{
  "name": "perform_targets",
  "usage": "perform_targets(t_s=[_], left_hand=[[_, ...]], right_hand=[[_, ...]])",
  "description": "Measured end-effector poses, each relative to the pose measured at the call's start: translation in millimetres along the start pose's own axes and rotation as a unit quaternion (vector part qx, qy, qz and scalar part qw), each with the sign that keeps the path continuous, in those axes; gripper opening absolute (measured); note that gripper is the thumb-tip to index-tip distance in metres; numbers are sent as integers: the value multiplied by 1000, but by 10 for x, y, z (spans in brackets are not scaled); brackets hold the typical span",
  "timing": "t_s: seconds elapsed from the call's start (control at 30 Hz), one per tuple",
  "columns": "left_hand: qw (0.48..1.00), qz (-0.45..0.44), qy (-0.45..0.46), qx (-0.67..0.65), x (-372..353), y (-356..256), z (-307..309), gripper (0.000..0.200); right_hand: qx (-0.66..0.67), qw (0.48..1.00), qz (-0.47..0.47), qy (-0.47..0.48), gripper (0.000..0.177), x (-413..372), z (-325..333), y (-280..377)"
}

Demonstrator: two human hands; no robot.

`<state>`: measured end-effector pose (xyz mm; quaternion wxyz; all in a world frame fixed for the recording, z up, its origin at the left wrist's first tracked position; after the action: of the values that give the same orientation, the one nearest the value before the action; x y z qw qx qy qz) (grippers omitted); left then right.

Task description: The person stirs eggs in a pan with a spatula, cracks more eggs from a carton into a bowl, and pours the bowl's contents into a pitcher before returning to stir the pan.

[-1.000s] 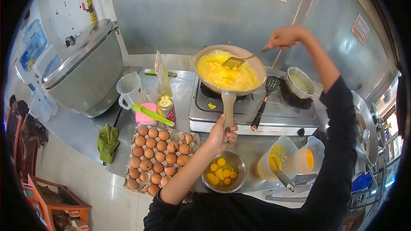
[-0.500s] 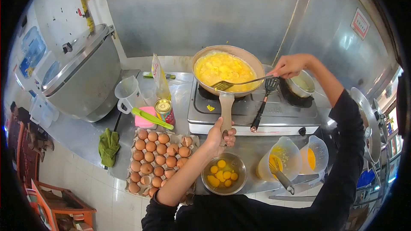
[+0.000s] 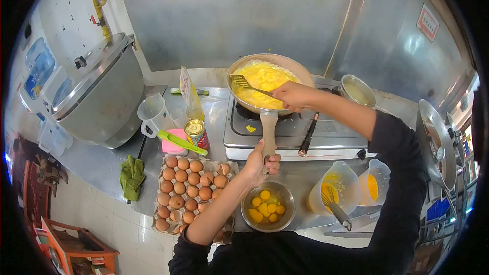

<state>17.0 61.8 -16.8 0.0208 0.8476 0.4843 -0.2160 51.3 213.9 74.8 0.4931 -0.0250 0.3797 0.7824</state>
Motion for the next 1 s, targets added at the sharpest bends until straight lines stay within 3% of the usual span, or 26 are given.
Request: perform_targets(t_s=[0.07, 0.1, 0.17, 0.2, 0.3, 0.37, 0.43, 0.5, 0.6, 0.67, 0.7, 0.77, 0.9, 1.0], left_hand=[[1000, 2, 1, -3, 14, 2, 20, 34], [1000, -2, 2, -5, 21, -5, 19, 34], [1000, -5, 3, -5, 24, -9, 28, 34], [1000, -14, 9, -3, 30, -17, 21, 33], [999, -26, 19, -1, 41, -29, 25, 33], [999, -30, 26, 0, 33, -10, 21, 33], [999, -32, 23, -14, 27, -23, 8, 33], [999, -34, 21, -9, -3, -29, -18, 33], [999, -32, 15, -8, -1, -23, -23, 33], [999, -29, 11, -9, 13, -30, 7, 33], [1000, -23, 17, -5, 28, -31, 23, 34], [1000, -15, 23, 1, 44, -20, 24, 34], [1000, -23, 9, 11, 23, -25, 6, 33], [1000, -17, 5, 19, 11, -29, -3, 33]], right_hand=[[-306, 942, 125, -62, 17, 411, -63, 122], [-305, 942, 125, -62, 17, 501, -61, 194], [-530, 843, 89, -10, 18, 647, -105, 254], [-530, 843, 88, -11, 18, 669, -27, 265], [-228, 973, -6, -23, 17, 687, 343, 37], [-10, 997, -69, -32, 17, 659, 609, -208], [-180, 980, 86, -15, 22, 715, 954, -330], [-75, 997, -16, -2, 28, 125, 1120, -256], [-86, 996, -21, 27, 32, -589, 1304, -114], [-170, 983, -33, 64, 34, -830, 1341, -152], [-169, 983, -33, 63, 34, -866, 1348, -180], [-202, 967, -33, 154, 34, -942, 1216, -256], [-176, 966, 1, 189, 35, -793, 907, -377], [-82, 976, 20, 201, 35, -624, 612, -383]])
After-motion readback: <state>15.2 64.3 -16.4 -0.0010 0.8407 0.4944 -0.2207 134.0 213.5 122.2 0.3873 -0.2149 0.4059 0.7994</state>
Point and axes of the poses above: each hand's wrist, its own x-axis towards the middle knuckle, its own z-axis out of the back of the hand, y = z × x, the point moved 8 cm from there along x, towards the middle knuckle, and after that the axes turned 14 degrees about -x, right-handed, at the moved point
